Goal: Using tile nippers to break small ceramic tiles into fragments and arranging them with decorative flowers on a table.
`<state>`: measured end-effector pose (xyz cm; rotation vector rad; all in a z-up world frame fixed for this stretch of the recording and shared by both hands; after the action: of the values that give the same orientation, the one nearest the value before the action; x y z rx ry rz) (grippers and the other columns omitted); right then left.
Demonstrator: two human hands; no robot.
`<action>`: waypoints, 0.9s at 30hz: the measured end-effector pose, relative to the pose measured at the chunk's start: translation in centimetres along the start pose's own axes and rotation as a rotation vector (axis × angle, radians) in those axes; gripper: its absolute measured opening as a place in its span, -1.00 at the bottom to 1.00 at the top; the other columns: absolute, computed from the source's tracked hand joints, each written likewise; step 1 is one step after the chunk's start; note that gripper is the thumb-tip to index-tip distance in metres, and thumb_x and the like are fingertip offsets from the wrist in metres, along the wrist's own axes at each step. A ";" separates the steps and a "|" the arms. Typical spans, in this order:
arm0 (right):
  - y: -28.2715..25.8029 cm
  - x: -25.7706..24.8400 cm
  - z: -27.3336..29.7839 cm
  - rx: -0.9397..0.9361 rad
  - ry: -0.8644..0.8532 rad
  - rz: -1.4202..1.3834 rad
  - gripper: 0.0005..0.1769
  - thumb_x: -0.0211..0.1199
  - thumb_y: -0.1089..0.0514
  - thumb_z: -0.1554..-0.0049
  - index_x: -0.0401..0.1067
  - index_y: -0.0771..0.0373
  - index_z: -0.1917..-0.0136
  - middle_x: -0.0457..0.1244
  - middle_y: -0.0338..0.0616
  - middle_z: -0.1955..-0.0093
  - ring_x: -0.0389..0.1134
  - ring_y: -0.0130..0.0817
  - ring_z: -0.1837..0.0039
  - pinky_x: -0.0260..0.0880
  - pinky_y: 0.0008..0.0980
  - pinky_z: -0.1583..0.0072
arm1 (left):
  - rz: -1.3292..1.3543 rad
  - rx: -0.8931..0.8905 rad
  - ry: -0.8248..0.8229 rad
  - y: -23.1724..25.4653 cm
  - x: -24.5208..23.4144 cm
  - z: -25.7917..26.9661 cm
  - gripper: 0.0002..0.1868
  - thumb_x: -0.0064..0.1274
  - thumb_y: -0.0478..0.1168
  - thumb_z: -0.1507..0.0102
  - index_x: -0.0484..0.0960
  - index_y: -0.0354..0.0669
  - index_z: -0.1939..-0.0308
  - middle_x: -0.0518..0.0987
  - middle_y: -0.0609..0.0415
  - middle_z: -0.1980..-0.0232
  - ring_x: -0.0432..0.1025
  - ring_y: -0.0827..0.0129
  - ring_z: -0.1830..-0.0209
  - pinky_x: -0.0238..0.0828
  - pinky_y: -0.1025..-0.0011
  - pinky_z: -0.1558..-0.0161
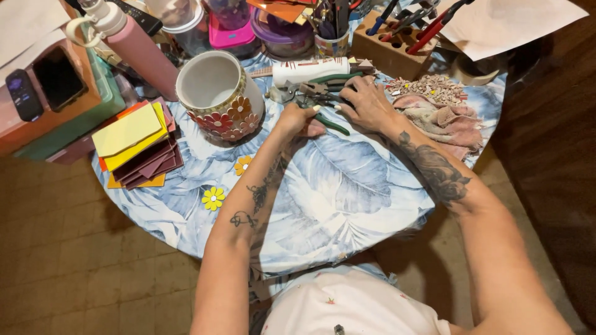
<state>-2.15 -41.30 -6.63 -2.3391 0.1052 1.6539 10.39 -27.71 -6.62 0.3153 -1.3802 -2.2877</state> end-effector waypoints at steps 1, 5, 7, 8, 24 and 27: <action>0.0 -0.2 0.1 -0.002 -0.005 0.001 -0.76 -0.01 -0.09 -0.06 0.21 0.08 0.14 0.03 -0.19 0.00 0.07 -0.06 -0.07 0.19 -0.02 0.05 | 0.005 -0.002 0.000 0.1 -0.4 -0.8 -0.67 -0.17 -0.24 -0.14 0.28 -0.57 0.21 0.49 -0.35 0.42 0.47 0.11 0.53 0.49 0.44 0.52; -0.3 -0.5 0.3 0.041 -0.004 0.025 -0.78 0.01 -0.05 -0.05 0.22 0.09 0.11 0.03 -0.19 -0.01 0.06 -0.06 -0.08 0.14 -0.03 0.04 | -0.075 0.063 0.214 -1.5 -3.2 -5.6 -0.72 -0.09 -0.32 -0.06 0.30 -0.56 0.30 0.49 -0.27 0.57 0.46 0.16 0.71 0.51 0.38 0.67; -0.5 -1.1 0.9 0.074 -0.007 0.066 -0.77 0.01 -0.06 -0.05 0.22 0.08 0.09 0.03 -0.20 -0.01 0.06 -0.07 -0.07 0.13 -0.03 0.04 | -0.088 0.081 0.237 -1.6 -3.0 -6.0 -0.72 -0.08 -0.31 -0.06 0.31 -0.58 0.33 0.49 -0.27 0.59 0.45 0.16 0.72 0.52 0.38 0.68; -0.7 -1.6 1.2 0.092 0.033 0.064 -0.72 0.02 -0.09 -0.05 0.22 0.10 0.08 0.04 -0.15 -0.01 0.08 -0.03 -0.07 0.13 0.03 0.05 | -0.375 0.102 0.270 -0.9 -2.4 -4.6 -0.57 -0.02 -0.11 -0.03 0.39 -0.51 0.29 0.49 -0.25 0.40 0.40 0.08 0.40 0.41 0.29 0.37; 16.8 -12.6 10.3 1.117 0.707 -0.739 -0.67 -0.04 -0.02 -0.05 0.20 0.30 0.33 0.24 -0.11 0.38 0.47 -0.34 0.39 0.62 -0.56 0.38 | -0.744 0.008 0.158 2.7 0.0 3.7 -0.57 -0.30 -0.02 -0.24 0.36 -0.27 0.57 0.49 -0.01 0.66 0.40 0.36 0.74 0.41 0.51 0.59; 19.3 -12.5 9.5 1.177 0.658 -0.887 -0.87 -0.12 0.29 0.06 0.19 0.40 0.37 0.22 0.09 0.45 0.47 -0.19 0.36 0.64 -0.48 0.36 | -0.990 0.129 0.197 0.0 -1.7 -0.3 -0.48 -0.26 0.10 -0.18 0.34 -0.31 0.61 0.44 -0.23 0.42 0.33 -0.02 0.43 0.14 0.17 0.38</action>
<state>-19.25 -58.56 -1.40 -1.4705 0.1006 0.1844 11.96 -27.13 -6.81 1.5008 -1.4444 -2.7588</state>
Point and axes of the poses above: each hand's wrist, its own z-axis away from the middle knuckle, its own x-axis out of the palm, y = z × x, the point moved 2 cm from there along -z, towards the middle knuckle
